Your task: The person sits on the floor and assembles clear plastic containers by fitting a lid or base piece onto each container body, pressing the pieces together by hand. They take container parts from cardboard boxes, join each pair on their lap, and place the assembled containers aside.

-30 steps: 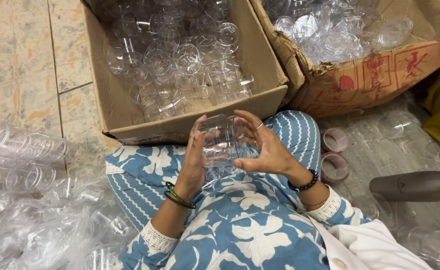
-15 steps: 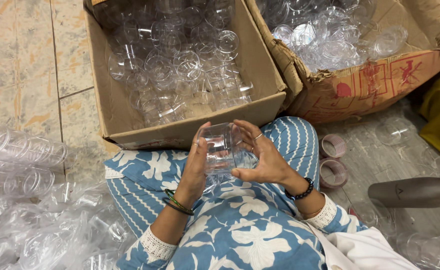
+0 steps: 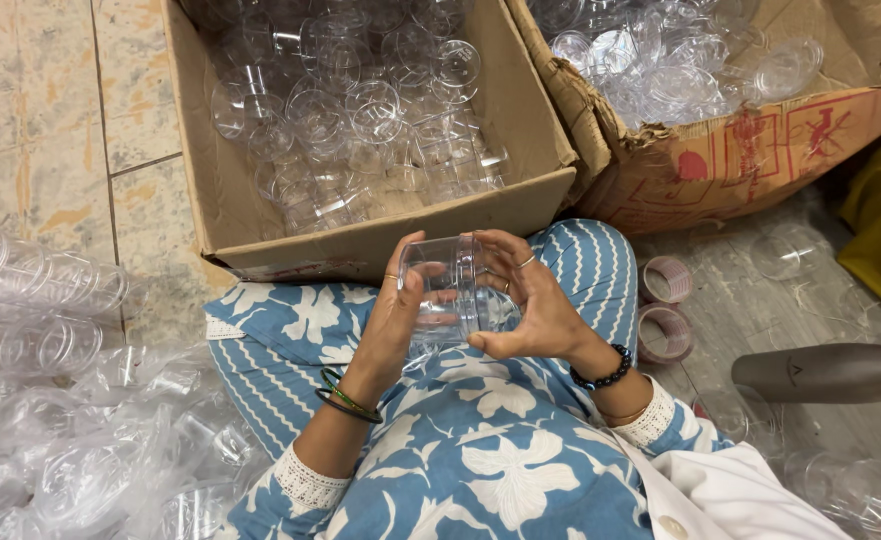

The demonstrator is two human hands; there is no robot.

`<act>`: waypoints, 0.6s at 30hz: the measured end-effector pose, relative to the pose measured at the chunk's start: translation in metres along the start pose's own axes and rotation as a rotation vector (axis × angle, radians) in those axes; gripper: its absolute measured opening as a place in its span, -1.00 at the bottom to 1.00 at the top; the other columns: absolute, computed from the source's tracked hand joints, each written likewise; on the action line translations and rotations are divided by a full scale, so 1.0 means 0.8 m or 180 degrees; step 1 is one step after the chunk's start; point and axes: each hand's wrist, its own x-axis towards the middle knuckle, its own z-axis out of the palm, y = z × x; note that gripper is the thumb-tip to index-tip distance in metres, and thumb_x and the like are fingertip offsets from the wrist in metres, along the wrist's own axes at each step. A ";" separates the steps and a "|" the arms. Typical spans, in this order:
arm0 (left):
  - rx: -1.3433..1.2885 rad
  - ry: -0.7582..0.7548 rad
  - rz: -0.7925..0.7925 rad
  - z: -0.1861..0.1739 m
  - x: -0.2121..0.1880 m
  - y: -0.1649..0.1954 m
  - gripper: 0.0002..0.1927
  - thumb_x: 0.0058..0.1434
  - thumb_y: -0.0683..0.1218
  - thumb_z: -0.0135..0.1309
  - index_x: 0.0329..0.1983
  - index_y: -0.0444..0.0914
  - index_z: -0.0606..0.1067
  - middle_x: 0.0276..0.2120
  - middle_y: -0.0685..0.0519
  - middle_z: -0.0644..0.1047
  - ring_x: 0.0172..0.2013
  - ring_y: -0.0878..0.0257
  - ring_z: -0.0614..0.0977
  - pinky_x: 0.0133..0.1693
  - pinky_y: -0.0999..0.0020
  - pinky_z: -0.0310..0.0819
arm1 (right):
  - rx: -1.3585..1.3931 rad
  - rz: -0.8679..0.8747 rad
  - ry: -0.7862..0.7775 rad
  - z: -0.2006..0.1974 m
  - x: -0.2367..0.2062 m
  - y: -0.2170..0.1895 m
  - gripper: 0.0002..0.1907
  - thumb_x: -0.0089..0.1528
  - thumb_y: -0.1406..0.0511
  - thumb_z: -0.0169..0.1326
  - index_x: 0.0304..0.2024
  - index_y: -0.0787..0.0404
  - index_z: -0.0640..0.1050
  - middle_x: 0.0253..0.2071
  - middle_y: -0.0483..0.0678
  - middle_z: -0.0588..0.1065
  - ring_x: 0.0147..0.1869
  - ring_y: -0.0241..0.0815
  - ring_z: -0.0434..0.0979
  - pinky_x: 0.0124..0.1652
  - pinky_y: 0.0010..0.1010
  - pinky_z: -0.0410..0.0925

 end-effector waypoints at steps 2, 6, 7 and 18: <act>0.0044 -0.0052 0.0064 -0.001 -0.002 0.002 -0.08 0.28 0.43 -0.12 0.55 -0.08 -0.03 0.18 -0.17 0.29 0.07 0.04 0.56 -0.05 0.18 0.64 | 0.0085 -0.0118 -0.0057 0.001 -0.001 -0.002 0.13 0.01 0.34 0.44 0.49 0.19 0.07 0.51 0.11 0.18 0.61 0.04 0.20 0.45 -0.13 0.24; 0.0051 -0.0183 0.0170 -0.005 -0.006 0.006 -0.07 0.29 0.43 -0.07 0.55 -0.10 -0.02 0.19 -0.20 0.28 0.10 0.01 0.55 -0.02 0.17 0.62 | 0.0084 -0.0292 -0.0102 0.003 -0.005 -0.004 0.14 0.02 0.35 0.44 0.50 0.15 0.04 0.52 0.10 0.15 0.63 0.04 0.16 0.50 -0.09 0.21; 0.0052 -0.0219 0.0194 -0.006 -0.007 0.008 -0.07 0.30 0.43 -0.07 0.55 -0.10 -0.02 0.19 -0.20 0.28 0.10 0.00 0.54 -0.01 0.18 0.61 | 0.0014 -0.0317 -0.0111 0.004 -0.005 -0.004 0.14 0.01 0.34 0.45 0.49 0.15 0.05 0.52 0.10 0.15 0.63 0.05 0.17 0.48 -0.10 0.22; 0.4464 0.0015 0.2007 -0.002 -0.002 0.066 0.21 -0.28 0.25 0.47 0.39 -0.27 0.20 0.30 -0.17 0.30 0.31 -0.15 0.35 0.27 -0.11 0.25 | 0.0217 0.0244 0.0038 0.003 0.017 0.022 0.11 -0.01 0.32 0.41 0.49 0.19 0.10 0.40 0.08 0.25 0.46 -0.03 0.31 0.40 -0.20 0.26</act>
